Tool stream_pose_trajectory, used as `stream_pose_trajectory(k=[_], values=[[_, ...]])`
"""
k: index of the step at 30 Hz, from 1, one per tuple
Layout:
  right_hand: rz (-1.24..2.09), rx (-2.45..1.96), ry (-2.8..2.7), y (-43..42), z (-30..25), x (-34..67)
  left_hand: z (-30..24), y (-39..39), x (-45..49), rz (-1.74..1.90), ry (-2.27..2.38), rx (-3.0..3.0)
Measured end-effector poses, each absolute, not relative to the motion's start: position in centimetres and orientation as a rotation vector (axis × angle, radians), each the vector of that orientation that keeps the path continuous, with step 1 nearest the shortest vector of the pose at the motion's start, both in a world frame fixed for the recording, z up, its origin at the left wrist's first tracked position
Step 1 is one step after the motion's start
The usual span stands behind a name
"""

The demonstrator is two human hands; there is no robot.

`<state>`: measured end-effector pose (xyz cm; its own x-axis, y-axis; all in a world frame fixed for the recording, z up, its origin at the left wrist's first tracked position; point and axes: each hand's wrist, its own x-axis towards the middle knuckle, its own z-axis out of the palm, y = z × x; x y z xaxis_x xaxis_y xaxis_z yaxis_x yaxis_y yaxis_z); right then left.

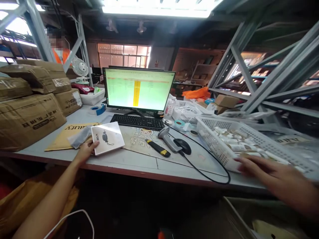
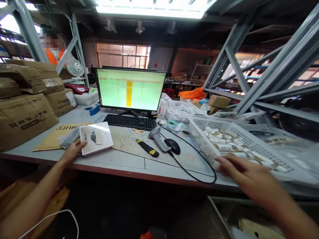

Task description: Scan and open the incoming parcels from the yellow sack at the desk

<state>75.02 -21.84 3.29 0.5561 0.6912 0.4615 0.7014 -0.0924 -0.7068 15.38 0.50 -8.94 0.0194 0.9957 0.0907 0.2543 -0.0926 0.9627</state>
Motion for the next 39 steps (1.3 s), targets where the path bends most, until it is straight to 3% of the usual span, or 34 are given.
stream_pose_trajectory(k=[3,8,15,22,32,39], values=[[0.021,-1.85,-1.443,-14.7,2.7,71.9,-8.7,0.2,15.1,1.125,1.262,1.476],[-0.059,-1.849,-1.561,-4.9,-3.8,70.1,-9.2,0.2,15.0,1.15,1.16,1.471],[-0.444,-2.058,-1.734,-3.1,-10.3,70.9,-9.3,0.6,15.2,1.157,1.212,1.439],[-0.692,-2.135,-1.914,-2.2,-10.3,68.3,-9.1,0.7,15.2,1.109,1.238,1.425],[-0.54,-2.14,-1.944,-1.5,-9.5,62.7,-9.3,0.6,15.2,1.11,1.242,1.392],[-0.493,-1.954,-1.776,-0.2,-8.3,69.6,-9.3,0.5,15.2,1.141,1.197,1.407]])
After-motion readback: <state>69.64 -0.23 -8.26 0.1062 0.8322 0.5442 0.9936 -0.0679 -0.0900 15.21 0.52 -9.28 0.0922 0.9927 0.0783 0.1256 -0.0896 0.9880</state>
